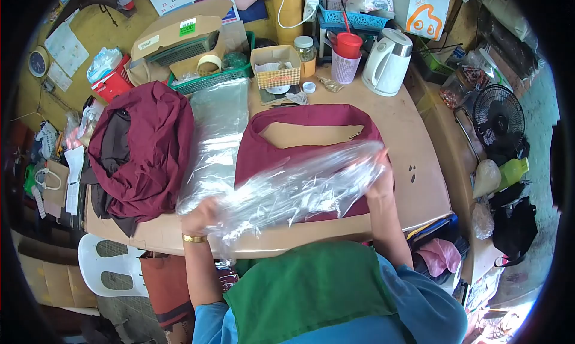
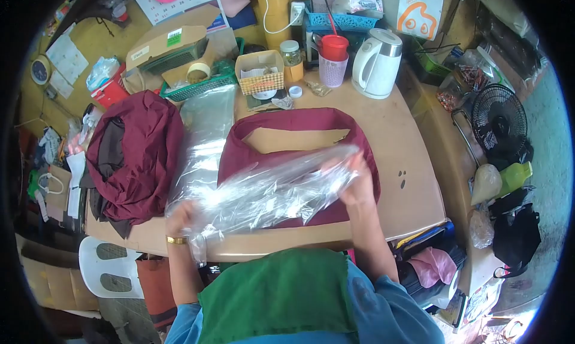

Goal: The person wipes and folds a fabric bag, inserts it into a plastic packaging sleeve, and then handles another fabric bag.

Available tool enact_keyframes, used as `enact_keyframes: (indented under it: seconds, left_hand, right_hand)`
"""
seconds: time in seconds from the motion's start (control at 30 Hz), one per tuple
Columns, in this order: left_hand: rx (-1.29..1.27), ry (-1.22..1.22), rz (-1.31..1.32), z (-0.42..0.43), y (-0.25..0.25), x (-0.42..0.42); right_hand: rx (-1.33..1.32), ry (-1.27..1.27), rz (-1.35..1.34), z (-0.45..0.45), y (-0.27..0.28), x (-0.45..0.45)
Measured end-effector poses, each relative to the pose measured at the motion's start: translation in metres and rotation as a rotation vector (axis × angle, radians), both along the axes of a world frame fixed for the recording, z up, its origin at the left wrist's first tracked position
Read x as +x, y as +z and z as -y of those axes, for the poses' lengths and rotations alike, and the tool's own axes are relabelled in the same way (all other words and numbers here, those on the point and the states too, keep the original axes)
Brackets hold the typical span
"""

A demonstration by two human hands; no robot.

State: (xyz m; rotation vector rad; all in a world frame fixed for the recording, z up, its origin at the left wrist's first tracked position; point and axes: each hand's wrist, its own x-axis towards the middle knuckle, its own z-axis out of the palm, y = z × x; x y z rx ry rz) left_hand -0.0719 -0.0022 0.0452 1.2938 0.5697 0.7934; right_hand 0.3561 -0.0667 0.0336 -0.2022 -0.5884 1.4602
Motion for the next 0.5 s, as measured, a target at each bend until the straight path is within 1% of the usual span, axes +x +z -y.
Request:
enact_keyframes:
  seconds: [0.03, 0.07, 0.1, 0.13, 0.17, 0.2, 0.23, 0.27, 0.3, 0.33, 0.37, 0.4, 0.43, 0.47, 0.5]
  left_hand:
    - [0.159, -0.195, -0.076, -0.001, 0.007, 0.009]
    - [0.33, -0.381, -0.124, -0.002, 0.013, 0.018]
    - [0.254, -0.357, -0.271, -0.001, 0.01, 0.011]
    - [0.158, -0.185, -0.224, -0.004, -0.002, -0.004]
    - [0.073, -0.01, -0.163, -0.006, -0.005, -0.014]
    - [-0.141, 0.231, 0.084, -0.008, -0.008, -0.021]
    - [-0.28, 0.474, 0.363, -0.008, -0.002, -0.022]
    - [-0.292, 0.444, 0.509, -0.011, 0.005, -0.018]
    - [-0.302, 0.413, 0.653, -0.016, 0.01, -0.016]
    - [-0.303, 0.415, 0.651, -0.026, 0.006, -0.014]
    - [-0.397, -0.15, 0.916, -0.039, -0.002, -0.011]
    - [-0.43, -0.439, 1.059, -0.036, -0.007, -0.015]
    - [-0.468, -0.737, 1.137, -0.032, -0.011, -0.017]
    - [-0.377, -0.325, 0.697, -0.007, -0.015, -0.026]
    - [-0.269, 0.071, 0.248, 0.007, -0.013, -0.031]
  right_hand:
    - [-0.14, -0.085, -0.091, 0.0, 0.013, 0.001]
    - [0.061, 0.139, -0.294, -0.009, 0.006, 0.001]
    - [0.264, 0.366, -0.492, -0.016, -0.001, 0.001]
    - [0.185, 0.517, -0.508, -0.013, 0.0, 0.002]
    - [0.185, 0.518, -0.505, -0.007, 0.003, -0.002]
    - [-0.349, 0.369, 0.048, 0.004, 0.006, -0.008]
    - [-0.345, 0.407, 0.516, 0.006, 0.005, -0.009]
    - [-0.291, 0.472, 0.977, 0.008, 0.005, -0.01]
    - [0.335, 0.737, 1.272, 0.005, 0.003, -0.009]
    - [0.335, 0.739, 1.27, 0.008, 0.002, -0.008]
    - [0.178, 0.582, 1.03, 0.014, 0.0, -0.003]
    - [0.027, 0.426, 0.788, 0.02, -0.002, 0.001]
    - [-0.119, 0.267, 0.542, 0.022, -0.003, 0.004]
    - [-0.117, 0.148, 0.352, 0.022, 0.003, 0.005]
    - [-0.017, 0.204, 0.119, 0.015, 0.0, 0.013]
